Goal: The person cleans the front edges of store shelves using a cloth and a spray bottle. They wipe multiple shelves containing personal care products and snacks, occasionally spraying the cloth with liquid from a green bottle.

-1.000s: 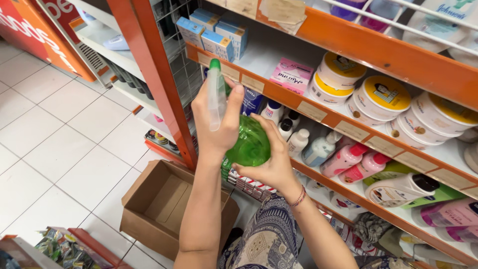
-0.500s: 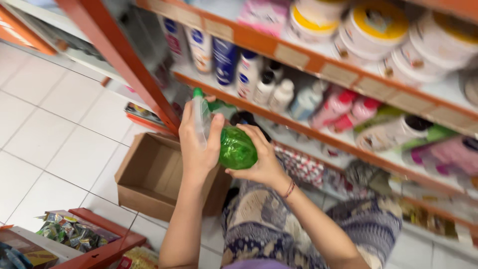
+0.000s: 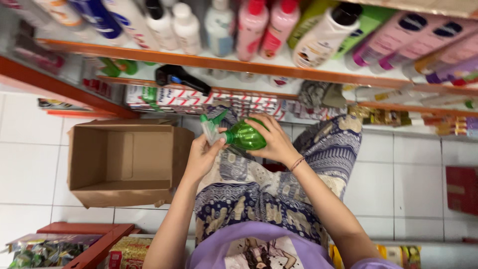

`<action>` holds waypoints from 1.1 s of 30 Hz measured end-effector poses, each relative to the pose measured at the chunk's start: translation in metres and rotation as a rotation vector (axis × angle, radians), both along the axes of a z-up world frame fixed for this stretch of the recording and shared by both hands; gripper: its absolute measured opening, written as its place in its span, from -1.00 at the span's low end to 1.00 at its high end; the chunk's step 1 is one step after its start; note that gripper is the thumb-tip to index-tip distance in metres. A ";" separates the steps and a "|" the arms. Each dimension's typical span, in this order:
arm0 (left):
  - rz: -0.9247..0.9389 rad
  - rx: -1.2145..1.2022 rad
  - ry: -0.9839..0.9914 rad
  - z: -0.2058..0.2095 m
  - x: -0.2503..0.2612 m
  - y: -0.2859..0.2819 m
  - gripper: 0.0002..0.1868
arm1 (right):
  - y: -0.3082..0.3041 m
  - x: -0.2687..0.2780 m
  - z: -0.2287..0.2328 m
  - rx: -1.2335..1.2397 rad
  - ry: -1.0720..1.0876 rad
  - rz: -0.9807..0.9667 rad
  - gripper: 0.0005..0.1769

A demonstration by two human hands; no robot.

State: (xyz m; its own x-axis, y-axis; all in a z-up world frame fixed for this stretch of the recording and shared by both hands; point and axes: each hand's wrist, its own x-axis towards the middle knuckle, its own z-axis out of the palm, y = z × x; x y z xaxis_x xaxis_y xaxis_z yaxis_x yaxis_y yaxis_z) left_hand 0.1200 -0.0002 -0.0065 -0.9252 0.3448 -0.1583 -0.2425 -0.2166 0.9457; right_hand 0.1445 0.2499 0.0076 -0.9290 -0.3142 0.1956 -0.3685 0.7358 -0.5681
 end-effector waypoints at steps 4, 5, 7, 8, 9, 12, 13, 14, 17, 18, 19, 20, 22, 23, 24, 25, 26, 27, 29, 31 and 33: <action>-0.031 -0.126 0.006 -0.020 0.012 0.040 -0.66 | 0.039 0.020 -0.025 0.066 -0.048 -0.250 0.22; -0.007 -0.087 0.005 -0.024 0.012 0.052 -0.66 | 0.052 0.023 -0.034 0.039 -0.070 -0.329 0.24; 0.035 -0.053 -0.021 -0.028 0.014 0.070 -0.67 | 0.080 0.025 -0.054 0.032 -0.067 -0.487 0.19; 0.052 -0.058 -0.045 -0.029 0.015 0.077 -0.67 | 0.095 0.024 -0.066 0.050 -0.042 -0.564 0.13; 0.072 -0.063 -0.067 -0.031 0.015 0.083 -0.67 | 0.108 0.021 -0.078 0.070 -0.014 -0.640 0.07; 0.043 -0.143 -0.090 -0.035 0.015 0.095 -0.68 | 0.147 0.007 -0.110 -0.035 0.025 -0.910 0.01; 0.042 -0.129 -0.110 -0.037 0.017 0.098 -0.68 | 0.158 -0.001 -0.119 -0.046 0.023 -0.973 0.03; 0.040 -0.115 -0.131 -0.040 0.018 0.100 -0.68 | 0.167 -0.011 -0.126 -0.058 0.020 -1.036 0.06; 0.021 -0.118 -0.152 -0.046 0.021 0.107 -0.68 | 0.180 -0.031 -0.138 -0.063 -0.122 -1.136 0.14; 0.011 -0.127 -0.154 -0.048 0.022 0.109 -0.68 | 0.182 -0.038 -0.141 -0.060 -0.194 -1.154 0.18; 0.008 -0.152 -0.172 -0.049 0.023 0.110 -0.67 | 0.182 -0.043 -0.144 -0.073 -0.163 -1.181 0.14; 0.005 -0.178 -0.189 -0.049 0.024 0.111 -0.67 | 0.181 -0.046 -0.147 -0.086 -0.132 -1.207 0.10; -0.004 -0.234 -0.219 -0.048 0.025 0.114 -0.66 | 0.183 -0.050 -0.153 -0.098 -0.120 -1.252 -0.06; -0.008 -0.264 -0.232 -0.047 0.026 0.114 -0.65 | 0.185 -0.051 -0.157 -0.097 -0.140 -1.268 -0.19; -0.012 -0.295 -0.245 -0.045 0.026 0.115 -0.65 | 0.188 -0.052 -0.160 -0.097 -0.160 -1.284 -0.32; -0.017 -0.312 -0.255 -0.044 0.024 0.116 -0.64 | 0.191 -0.053 -0.163 -0.070 -0.130 -1.291 -0.34; -0.021 -0.329 -0.264 -0.042 0.022 0.118 -0.64 | 0.194 -0.053 -0.166 -0.044 -0.101 -1.298 -0.37; -0.025 -0.347 -0.275 -0.041 0.021 0.119 -0.63 | 0.197 -0.052 -0.167 -0.017 -0.074 -1.304 -0.40; -0.013 -0.319 -0.283 -0.038 0.019 0.124 -0.62 | 0.201 -0.046 -0.165 -0.111 0.065 -1.286 -0.44; -0.005 -0.281 -0.291 -0.035 0.016 0.131 -0.61 | 0.201 -0.037 -0.156 -0.204 0.174 -1.267 -0.49; -0.001 -0.234 -0.302 -0.033 0.016 0.139 -0.61 | 0.197 -0.022 -0.142 -0.297 0.250 -1.251 -0.55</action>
